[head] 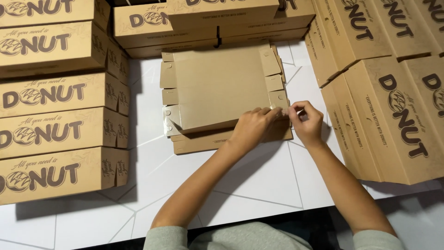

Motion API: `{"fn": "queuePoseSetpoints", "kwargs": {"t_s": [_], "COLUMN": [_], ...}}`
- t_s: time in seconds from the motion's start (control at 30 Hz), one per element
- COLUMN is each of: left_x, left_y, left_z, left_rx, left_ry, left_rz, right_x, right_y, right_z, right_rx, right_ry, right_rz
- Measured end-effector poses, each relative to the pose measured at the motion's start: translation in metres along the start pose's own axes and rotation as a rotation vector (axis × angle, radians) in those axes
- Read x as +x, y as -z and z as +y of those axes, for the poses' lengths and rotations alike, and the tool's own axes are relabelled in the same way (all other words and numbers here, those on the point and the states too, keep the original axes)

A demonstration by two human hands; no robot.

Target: Assembling cardboard donut boxes by folding along pre-scored lines and tucking tabs.

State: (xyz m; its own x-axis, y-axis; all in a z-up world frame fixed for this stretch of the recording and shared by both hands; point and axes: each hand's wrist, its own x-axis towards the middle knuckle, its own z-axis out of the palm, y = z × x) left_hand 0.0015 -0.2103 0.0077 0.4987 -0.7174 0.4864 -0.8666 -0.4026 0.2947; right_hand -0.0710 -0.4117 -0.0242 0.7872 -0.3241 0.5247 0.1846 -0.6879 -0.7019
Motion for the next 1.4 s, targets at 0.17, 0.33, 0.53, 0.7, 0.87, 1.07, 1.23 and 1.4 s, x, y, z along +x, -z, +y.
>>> {"fn": "queuePoseSetpoints", "kwargs": {"t_s": [0.17, 0.33, 0.53, 0.7, 0.87, 1.07, 1.23, 1.4], "left_x": [0.003, 0.002, 0.004, 0.002, 0.001, 0.001, 0.002, 0.005], "left_y": [0.01, 0.012, 0.022, 0.015, 0.01, 0.008, 0.01, 0.019], "left_z": [0.003, 0.003, 0.008, 0.003, 0.002, 0.001, 0.002, 0.004], "left_rx": [-0.048, -0.067, -0.084, -0.094, -0.11, -0.086, -0.089, -0.101], "left_ry": [0.032, 0.051, 0.057, 0.082, 0.085, 0.108, 0.125, 0.117], "left_rz": [-0.023, -0.066, -0.061, -0.059, -0.065, -0.05, -0.067, -0.091], "right_x": [0.015, 0.013, 0.014, 0.015, 0.017, 0.01, 0.007, 0.011], "right_y": [0.015, 0.013, 0.012, 0.013, 0.014, 0.007, 0.003, 0.005], "right_z": [-0.045, -0.036, -0.02, -0.028, -0.034, -0.027, -0.013, -0.015], "right_rx": [-0.209, -0.267, -0.234, 0.249, 0.454, 0.515, 0.571, 0.708], "right_ry": [-0.036, -0.089, -0.138, -0.537, -0.705, -0.724, -0.776, -0.918], "right_rz": [-0.061, -0.091, -0.092, -0.157, -0.246, -0.297, -0.292, -0.307]}}
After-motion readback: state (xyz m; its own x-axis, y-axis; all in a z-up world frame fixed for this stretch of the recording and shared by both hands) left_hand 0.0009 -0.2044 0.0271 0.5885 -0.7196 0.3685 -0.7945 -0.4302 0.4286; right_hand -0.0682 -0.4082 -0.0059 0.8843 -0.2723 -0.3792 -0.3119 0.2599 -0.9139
